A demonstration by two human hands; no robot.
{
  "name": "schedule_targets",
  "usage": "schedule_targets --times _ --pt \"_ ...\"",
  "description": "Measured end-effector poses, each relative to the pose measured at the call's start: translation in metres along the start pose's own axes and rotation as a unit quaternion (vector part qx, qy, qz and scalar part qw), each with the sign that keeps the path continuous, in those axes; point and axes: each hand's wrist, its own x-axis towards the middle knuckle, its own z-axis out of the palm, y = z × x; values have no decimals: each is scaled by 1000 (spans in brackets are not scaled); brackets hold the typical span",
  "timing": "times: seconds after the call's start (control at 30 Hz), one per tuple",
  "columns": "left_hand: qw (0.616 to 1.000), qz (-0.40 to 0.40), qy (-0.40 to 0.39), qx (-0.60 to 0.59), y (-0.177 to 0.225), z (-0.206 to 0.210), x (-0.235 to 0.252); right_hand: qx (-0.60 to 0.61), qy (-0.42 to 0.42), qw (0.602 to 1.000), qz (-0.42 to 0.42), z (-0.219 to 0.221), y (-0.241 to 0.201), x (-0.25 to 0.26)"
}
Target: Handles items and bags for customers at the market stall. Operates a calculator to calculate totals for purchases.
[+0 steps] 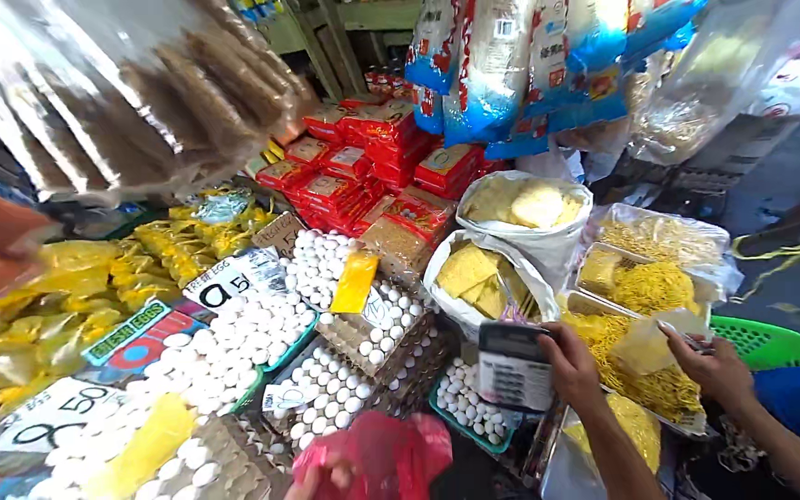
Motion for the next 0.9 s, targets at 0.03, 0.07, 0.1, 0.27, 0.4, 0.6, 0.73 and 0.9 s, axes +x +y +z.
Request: schedule_targets --times 0.03,0.07,0.1,0.27,0.4,0.6,0.73,0.9 --pt "999 -22 -25 29 4 -2 10 -30 -19 999 -2 -6 -10 -19" --pt "997 -43 -37 55 4 0 20 -50 -38 998 2 -7 -21 -39" --pt "994 -67 -48 72 0 4 29 -49 -54 997 8 -3 -30 -58" --pt "970 -214 -86 72 -69 39 20 155 -15 981 112 59 -63 -153" --pt "923 -361 -97 -98 -105 43 -32 132 85 973 171 98 -82 -192" --pt "903 -382 -149 -125 -95 -3 -68 48 75 980 178 125 -89 -224" --pt "925 -348 -54 -142 -83 -27 -88 52 24 981 187 164 -100 -229" --pt "946 -233 -48 -221 -77 -52 -109 -19 -135 985 105 204 -106 -216"
